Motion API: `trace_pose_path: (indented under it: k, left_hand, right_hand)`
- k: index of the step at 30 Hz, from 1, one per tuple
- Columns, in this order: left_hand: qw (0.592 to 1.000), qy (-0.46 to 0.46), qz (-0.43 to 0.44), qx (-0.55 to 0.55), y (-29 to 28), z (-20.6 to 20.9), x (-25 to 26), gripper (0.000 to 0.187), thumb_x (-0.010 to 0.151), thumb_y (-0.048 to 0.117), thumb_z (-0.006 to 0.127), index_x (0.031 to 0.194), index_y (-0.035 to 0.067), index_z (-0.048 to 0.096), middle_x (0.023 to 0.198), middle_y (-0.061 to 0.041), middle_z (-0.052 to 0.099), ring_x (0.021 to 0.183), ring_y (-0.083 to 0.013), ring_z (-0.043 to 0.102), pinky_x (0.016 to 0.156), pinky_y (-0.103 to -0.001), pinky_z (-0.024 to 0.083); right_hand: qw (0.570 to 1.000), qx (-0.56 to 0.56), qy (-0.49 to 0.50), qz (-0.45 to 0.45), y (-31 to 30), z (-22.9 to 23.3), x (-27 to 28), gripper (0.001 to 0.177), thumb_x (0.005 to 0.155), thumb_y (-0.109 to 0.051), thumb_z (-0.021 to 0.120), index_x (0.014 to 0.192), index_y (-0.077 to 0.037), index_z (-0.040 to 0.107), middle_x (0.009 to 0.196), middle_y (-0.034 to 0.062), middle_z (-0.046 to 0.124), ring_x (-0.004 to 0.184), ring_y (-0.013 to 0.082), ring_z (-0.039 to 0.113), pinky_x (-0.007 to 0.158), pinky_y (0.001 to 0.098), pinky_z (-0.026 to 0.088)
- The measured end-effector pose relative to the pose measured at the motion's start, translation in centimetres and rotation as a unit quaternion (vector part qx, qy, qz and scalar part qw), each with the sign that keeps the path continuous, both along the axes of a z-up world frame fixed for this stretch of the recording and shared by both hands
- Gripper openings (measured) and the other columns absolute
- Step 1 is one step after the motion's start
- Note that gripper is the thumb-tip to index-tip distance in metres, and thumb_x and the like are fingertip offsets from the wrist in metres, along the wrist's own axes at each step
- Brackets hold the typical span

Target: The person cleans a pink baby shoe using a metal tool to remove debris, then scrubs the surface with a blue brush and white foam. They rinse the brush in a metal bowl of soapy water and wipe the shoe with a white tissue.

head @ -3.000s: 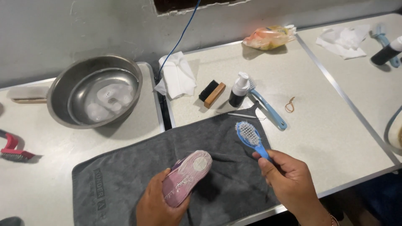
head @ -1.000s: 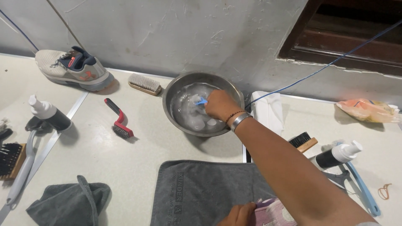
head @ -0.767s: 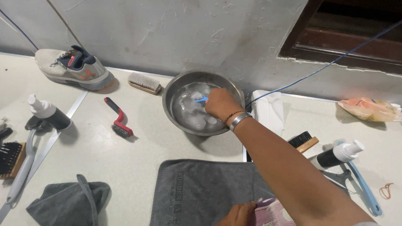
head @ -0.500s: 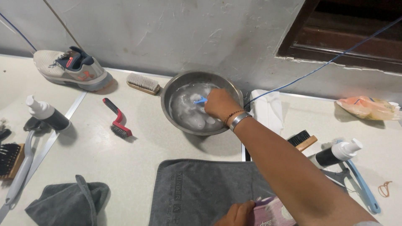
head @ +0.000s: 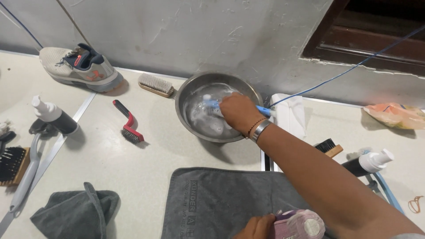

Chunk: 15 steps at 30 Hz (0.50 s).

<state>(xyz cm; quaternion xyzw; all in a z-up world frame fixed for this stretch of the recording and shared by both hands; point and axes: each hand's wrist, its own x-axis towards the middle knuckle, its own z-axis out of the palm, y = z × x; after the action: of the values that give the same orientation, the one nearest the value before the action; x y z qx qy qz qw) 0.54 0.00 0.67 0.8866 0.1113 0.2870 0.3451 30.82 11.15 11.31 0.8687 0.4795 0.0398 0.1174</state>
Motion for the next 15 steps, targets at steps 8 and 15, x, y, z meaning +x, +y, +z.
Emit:
trace_pose_path:
  k: [8, 15]
  left_hand:
    - [1.0, -0.01, 0.006, 0.009, -0.1, 0.4, 0.2, 0.024, 0.087, 0.036, 0.067, 0.106, 0.026, 0.076, 0.078, 0.006, 0.068, 0.037, -0.0134, 0.054, 0.029, -0.032, 0.036]
    - [0.999, -0.022, 0.015, 0.021, 0.1, 0.7, -0.1, 0.023, 0.086, 0.033, 0.066, 0.104, 0.025, 0.077, 0.078, 0.006, 0.068, 0.036, -0.012, 0.053, 0.028, -0.031, 0.035]
  right_hand:
    - [0.997, -0.005, -0.06, 0.046, 0.2, -1.2, 0.9, 0.024, 0.082, 0.008, 0.057, 0.07, -0.01, 0.068, 0.075, 0.0041, 0.062, 0.072, 0.027, 0.06, 0.05, 0.041, 0.051]
    - [1.0, -0.002, -0.014, 0.001, 0.6, -1.3, -0.4, 0.024, 0.078, 0.011, 0.055, 0.07, -0.007, 0.068, 0.076, 0.0072, 0.06, 0.065, 0.0298, 0.063, 0.047, 0.0434, 0.051]
